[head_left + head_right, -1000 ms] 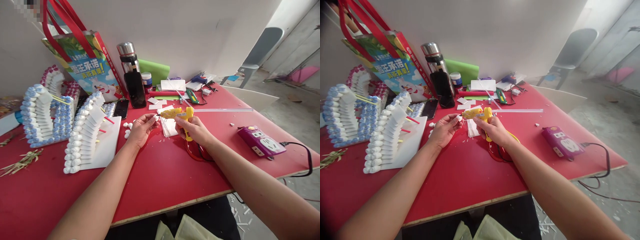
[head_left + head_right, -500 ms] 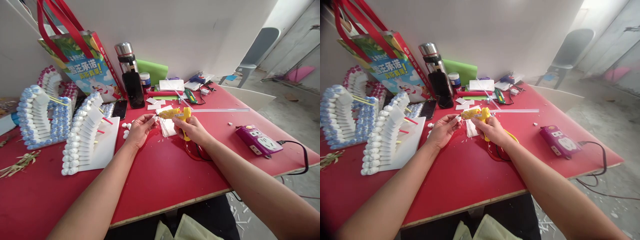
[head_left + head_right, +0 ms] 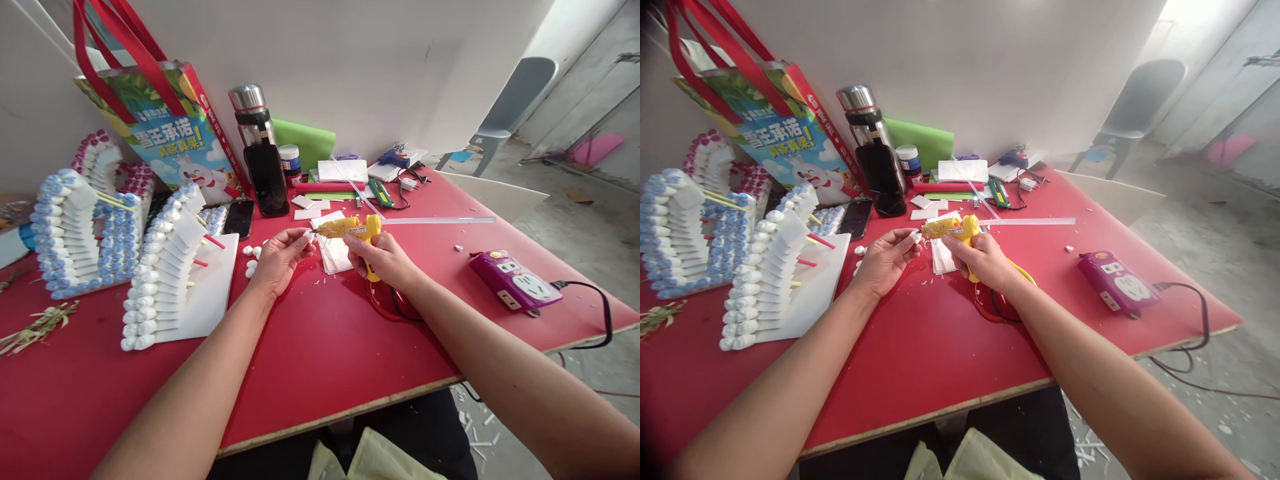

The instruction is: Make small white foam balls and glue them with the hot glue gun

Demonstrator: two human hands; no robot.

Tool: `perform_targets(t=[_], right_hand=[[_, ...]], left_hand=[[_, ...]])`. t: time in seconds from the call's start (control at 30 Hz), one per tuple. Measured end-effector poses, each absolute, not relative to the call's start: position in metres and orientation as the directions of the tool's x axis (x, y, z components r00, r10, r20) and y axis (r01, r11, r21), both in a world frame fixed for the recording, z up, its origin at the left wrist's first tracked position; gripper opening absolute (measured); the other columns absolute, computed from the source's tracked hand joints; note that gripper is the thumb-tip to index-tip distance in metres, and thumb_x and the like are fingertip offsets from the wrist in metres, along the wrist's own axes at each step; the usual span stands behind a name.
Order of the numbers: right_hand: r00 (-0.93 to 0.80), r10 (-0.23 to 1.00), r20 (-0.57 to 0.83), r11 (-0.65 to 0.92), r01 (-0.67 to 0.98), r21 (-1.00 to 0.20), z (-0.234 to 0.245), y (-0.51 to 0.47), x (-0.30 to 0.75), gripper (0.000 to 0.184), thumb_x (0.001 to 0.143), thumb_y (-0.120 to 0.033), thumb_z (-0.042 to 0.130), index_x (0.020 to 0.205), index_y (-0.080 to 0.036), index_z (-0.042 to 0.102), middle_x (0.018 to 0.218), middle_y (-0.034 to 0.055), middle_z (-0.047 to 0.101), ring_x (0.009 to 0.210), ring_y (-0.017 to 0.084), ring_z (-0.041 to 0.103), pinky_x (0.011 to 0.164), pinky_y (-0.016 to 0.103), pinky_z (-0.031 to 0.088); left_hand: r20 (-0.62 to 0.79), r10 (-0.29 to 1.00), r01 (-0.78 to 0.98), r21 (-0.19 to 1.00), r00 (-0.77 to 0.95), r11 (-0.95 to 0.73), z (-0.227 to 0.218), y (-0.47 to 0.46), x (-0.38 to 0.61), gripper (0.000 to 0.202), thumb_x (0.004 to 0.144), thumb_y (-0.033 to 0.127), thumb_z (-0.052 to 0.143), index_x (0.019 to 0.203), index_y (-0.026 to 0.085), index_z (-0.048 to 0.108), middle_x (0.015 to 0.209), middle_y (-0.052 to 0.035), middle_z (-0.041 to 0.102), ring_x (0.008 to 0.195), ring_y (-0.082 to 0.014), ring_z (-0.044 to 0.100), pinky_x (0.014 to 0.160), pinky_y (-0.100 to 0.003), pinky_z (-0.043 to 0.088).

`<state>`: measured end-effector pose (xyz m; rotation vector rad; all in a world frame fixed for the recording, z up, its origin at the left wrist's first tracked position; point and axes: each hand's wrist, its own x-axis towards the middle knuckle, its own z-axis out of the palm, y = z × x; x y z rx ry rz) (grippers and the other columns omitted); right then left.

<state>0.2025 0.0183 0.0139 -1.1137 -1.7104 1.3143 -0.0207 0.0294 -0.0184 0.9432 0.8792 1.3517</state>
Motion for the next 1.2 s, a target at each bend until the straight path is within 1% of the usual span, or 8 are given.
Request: perform_targets(t=[0.7,1.0,1.2], right_hand=[[-0.401,0.915,0.041,0.135,0.209,-0.969,0.0104,0.0193,0.204,0.062,0.091,-0.064,0.053,0.051,-0.017,0.053,0.044,0.0,0.049,0.044,0.009,0.043,0.05,0.026,0.035],[-0.401,0.915,0.048,0.145,0.216,-0.966,0.0123,0.018,0.2037,0.062,0.091,-0.064,0.053,0.05,-0.017,0.051,0.045,0.0001,0.049,0.045,0.009,0.042,0.05,0.026,0.035],[-0.403,0.913,0.056,0.155,0.217,-0.964,0.0122,0.0175,0.2032,0.061,0.092,-0.062,0.052,0.051,-0.017,0.051,0.046,-0.0002,0.049,0.046,0.009,0.042,0.051,0.026,0.035]], left_hand=[[0.019,1.0,-0.401,0.916,0.013,-0.012,-0.0185,0.0291,-0.0211,0.028,0.069,0.025,0.086,0.093,0.015,0.075,0.082,-0.0022,0.071,0.073,-0.0106,0.066,0.077,-0.025,0.054],[0.017,1.0,-0.37,0.929,0.022,-0.008,-0.018,0.0284,-0.0204,0.032,0.068,0.028,0.087,0.093,0.014,0.074,0.084,-0.0041,0.072,0.071,-0.0116,0.066,0.079,-0.029,0.053],[0.014,0.999,-0.349,0.937,0.031,-0.003,-0.019,0.0287,-0.0206,0.031,0.069,0.028,0.087,0.094,0.015,0.074,0.085,-0.0039,0.072,0.071,-0.0116,0.066,0.079,-0.03,0.053]])
